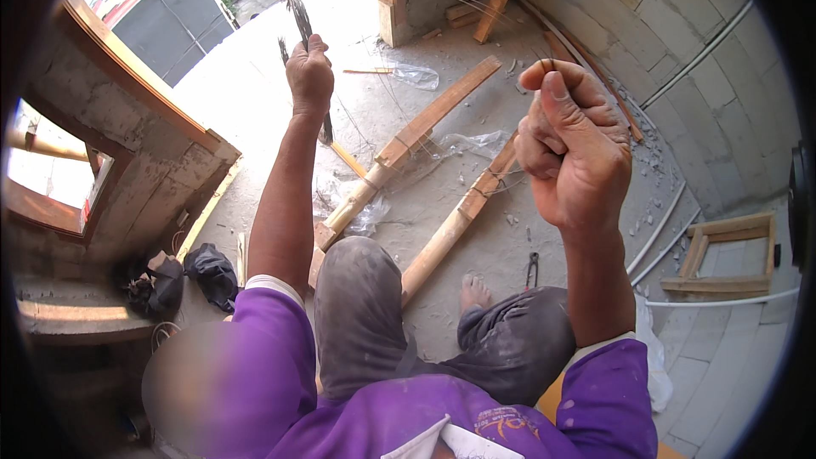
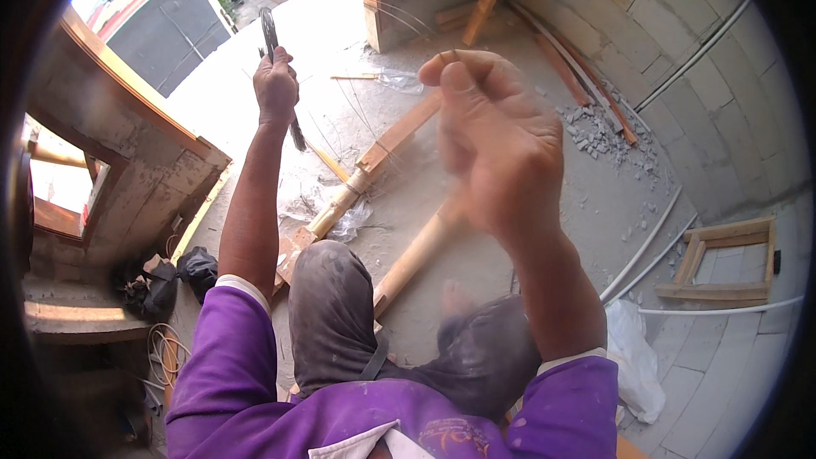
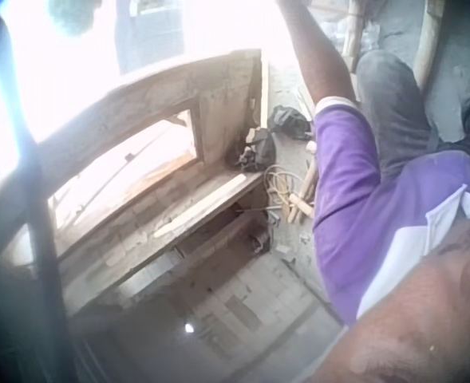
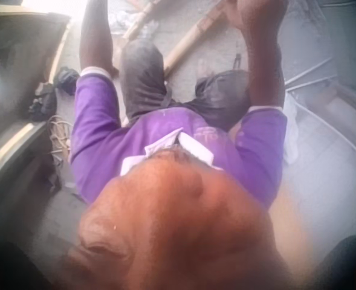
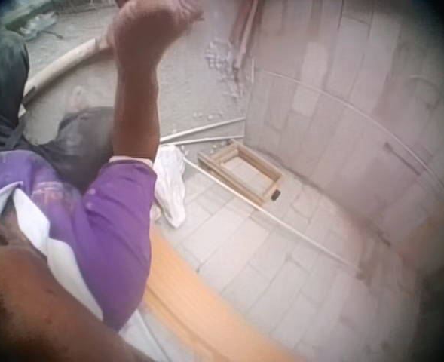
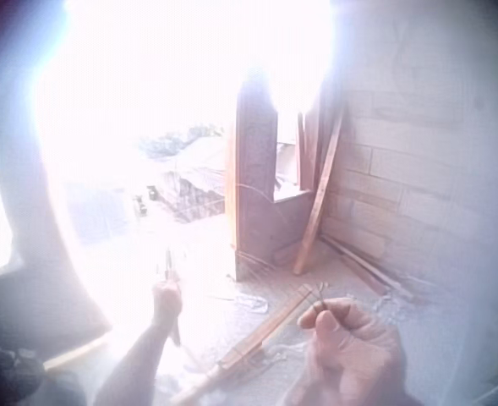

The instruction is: The person sits on the floor and assembles a wooden frame by tying wooden planks together with wire. They use pliers to twist and secure the wire around the joints of the planks.

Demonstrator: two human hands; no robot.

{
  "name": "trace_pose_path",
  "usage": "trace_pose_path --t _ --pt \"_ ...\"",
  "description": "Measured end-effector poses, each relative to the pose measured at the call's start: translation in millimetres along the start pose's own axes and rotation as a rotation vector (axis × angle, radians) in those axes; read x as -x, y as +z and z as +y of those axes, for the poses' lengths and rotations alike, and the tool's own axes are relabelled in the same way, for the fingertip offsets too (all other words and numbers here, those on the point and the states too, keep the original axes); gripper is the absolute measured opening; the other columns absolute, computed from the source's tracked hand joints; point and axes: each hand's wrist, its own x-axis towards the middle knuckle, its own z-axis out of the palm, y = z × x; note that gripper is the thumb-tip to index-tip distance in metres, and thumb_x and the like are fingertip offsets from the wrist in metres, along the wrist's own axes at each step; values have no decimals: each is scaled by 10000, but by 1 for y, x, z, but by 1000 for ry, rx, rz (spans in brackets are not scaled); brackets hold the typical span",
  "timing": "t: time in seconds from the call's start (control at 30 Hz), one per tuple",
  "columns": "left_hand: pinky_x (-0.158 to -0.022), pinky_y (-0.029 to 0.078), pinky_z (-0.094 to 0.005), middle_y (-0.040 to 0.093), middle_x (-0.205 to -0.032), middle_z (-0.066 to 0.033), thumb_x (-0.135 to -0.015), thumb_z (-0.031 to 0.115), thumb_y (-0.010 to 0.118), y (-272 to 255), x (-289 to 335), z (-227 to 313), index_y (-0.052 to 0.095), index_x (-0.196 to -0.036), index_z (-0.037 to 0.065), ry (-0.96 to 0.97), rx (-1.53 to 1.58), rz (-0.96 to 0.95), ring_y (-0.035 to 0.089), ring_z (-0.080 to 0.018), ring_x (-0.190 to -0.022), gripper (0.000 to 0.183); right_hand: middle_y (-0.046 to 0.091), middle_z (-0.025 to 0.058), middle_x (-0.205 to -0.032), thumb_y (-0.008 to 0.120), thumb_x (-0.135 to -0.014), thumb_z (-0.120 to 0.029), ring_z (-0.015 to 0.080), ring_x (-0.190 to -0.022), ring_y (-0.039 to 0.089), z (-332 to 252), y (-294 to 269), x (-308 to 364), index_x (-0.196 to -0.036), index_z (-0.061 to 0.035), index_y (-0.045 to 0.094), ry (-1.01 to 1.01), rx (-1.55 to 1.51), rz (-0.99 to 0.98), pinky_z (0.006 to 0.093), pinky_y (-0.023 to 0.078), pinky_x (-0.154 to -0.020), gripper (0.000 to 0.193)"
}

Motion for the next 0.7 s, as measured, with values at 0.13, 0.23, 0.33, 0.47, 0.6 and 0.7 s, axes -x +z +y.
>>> trace_pose_path --t 0.13,0.23,0.33,0.47,0.6,0.7 --pt "-383 321 -292 464 -579 -6 -1032 316 462 -51 -38 1 614 -941 -22 -188 44 159 408 -113 -416 382 325 -98 -592 554 -1012 -181 5 -468 210 -45 -77 24 -1046 22 605 -86 138 -9 207 152 -421 212" --pt "-452 416 -340 568 -659 -80 -1033 340 437 -105 -63 -12 620 -966 -40 -238 -142 314 504 -200 -466 428 320 -96 -592 559 -1006 -173 2 -465 212 -50 -115 41 -1048 31 596 -13 232 143 205 147 -417 211" --pt "-726 505 -473 671 -853 -247 -1021 366 431 -157 -80 -70 619 -951 -51 149 -793 304 642 -425 -774 463 319 -102 -592 570 -993 -158 -6 -462 215 -18 -102 22 -1027 18 618 184 306 170 200 149 -411 185" --pt "-722 551 -475 665 -872 -305 -1045 366 373 -202 -64 -127 609 -940 -25 261 -1245 100 677 -446 -841 468 361 -87 -593 555 -996 -151 5 -455 230 24 -94 12 -1001 19 623 422 353 41 195 181 -402 183" --pt "-830 533 -497 681 -955 -283 -1042 413 363 -213 -24 -158 593 -1039 -16 -17 -1388 -41 677 -419 -951 487 386 -86 -598 557 -996 -156 1 -461 258 37 -94 15 -987 25 637 490 427 -41 191 187 -403 198" --pt "-1118 354 -468 472 -1401 -308 -844 648 620 -181 13 -140 420 -1401 -69 -4 -1593 8 449 -417 -1330 930 394 -88 -598 552 -998 -158 1 -461 265 46 -100 12 -987 30 638 448 491 -137 191 195 -403 207"
